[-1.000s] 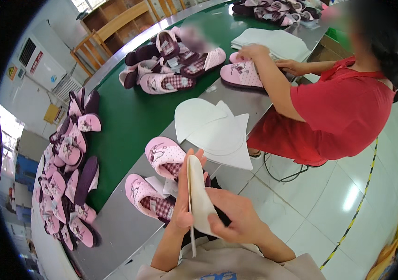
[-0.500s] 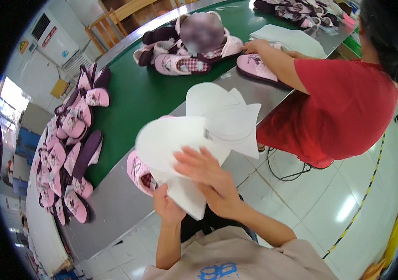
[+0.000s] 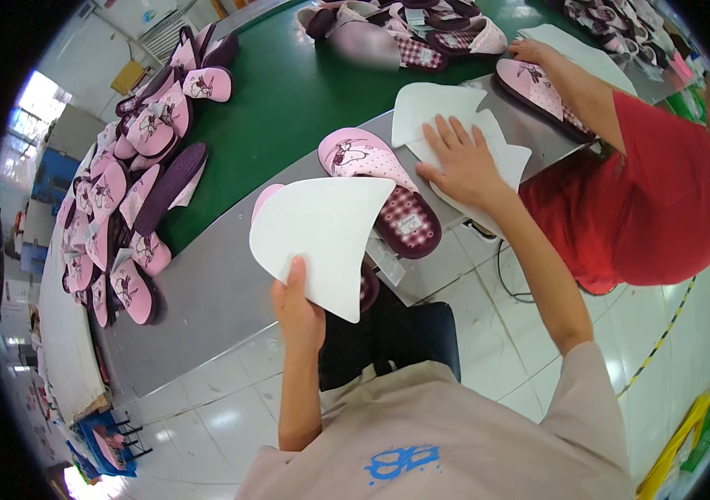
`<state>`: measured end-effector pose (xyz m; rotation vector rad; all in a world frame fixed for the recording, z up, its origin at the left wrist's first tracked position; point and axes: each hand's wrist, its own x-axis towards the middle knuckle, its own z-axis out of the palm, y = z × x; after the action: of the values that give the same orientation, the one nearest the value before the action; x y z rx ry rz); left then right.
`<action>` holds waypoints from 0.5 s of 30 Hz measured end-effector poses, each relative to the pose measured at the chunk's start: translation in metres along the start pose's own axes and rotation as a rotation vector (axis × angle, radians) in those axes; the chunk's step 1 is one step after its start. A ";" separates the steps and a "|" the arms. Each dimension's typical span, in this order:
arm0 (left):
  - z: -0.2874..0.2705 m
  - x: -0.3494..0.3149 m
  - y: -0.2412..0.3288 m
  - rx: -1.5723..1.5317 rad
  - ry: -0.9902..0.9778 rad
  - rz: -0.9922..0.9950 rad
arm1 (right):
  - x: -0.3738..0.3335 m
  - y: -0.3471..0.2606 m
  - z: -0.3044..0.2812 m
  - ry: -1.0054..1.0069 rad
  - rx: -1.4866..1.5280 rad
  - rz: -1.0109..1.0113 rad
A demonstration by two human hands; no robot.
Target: The person inserts white paper inserts into pink slippers on a green table. They handle each slipper one at a time, place the insert inside, and set the slipper aside. Another person works nearby on similar items.
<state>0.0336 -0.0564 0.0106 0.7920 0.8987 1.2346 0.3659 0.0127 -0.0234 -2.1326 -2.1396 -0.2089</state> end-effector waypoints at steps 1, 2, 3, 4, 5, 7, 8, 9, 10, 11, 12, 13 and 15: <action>0.000 0.001 -0.001 0.006 0.006 0.003 | 0.000 0.005 0.002 -0.024 0.028 -0.010; 0.001 0.004 0.000 0.033 0.012 0.011 | 0.000 0.010 0.003 -0.049 0.055 -0.020; 0.003 0.009 0.002 0.059 0.017 0.019 | 0.001 0.015 0.004 -0.073 0.081 -0.030; 0.002 0.009 0.003 0.090 0.031 0.014 | 0.000 0.015 0.005 -0.073 0.082 -0.036; 0.002 0.010 0.003 0.070 0.022 -0.026 | 0.001 0.017 0.004 -0.072 0.082 -0.042; 0.003 0.005 0.006 0.117 0.021 0.009 | -0.003 0.004 -0.010 0.099 0.229 -0.044; 0.004 0.003 0.007 0.137 0.021 0.022 | -0.011 -0.009 -0.029 0.201 0.246 -0.137; 0.003 0.000 0.009 0.197 0.014 0.073 | -0.016 -0.021 -0.050 0.307 0.280 -0.237; 0.003 -0.003 0.013 0.259 -0.001 0.115 | -0.023 -0.031 -0.067 0.409 0.313 -0.325; 0.003 -0.006 0.014 0.319 -0.027 0.152 | -0.030 -0.041 -0.075 0.479 0.376 -0.408; 0.002 -0.008 0.014 0.297 -0.056 0.144 | -0.037 -0.046 -0.080 0.476 0.391 -0.449; 0.000 -0.012 0.014 0.275 -0.090 0.133 | -0.045 -0.053 -0.083 0.473 0.403 -0.485; -0.004 -0.020 0.016 0.218 -0.200 0.082 | -0.064 -0.061 -0.086 0.445 0.409 -0.504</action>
<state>0.0216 -0.0734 0.0257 1.1158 0.8521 1.1163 0.3037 -0.0654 0.0490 -1.1775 -2.1614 -0.2341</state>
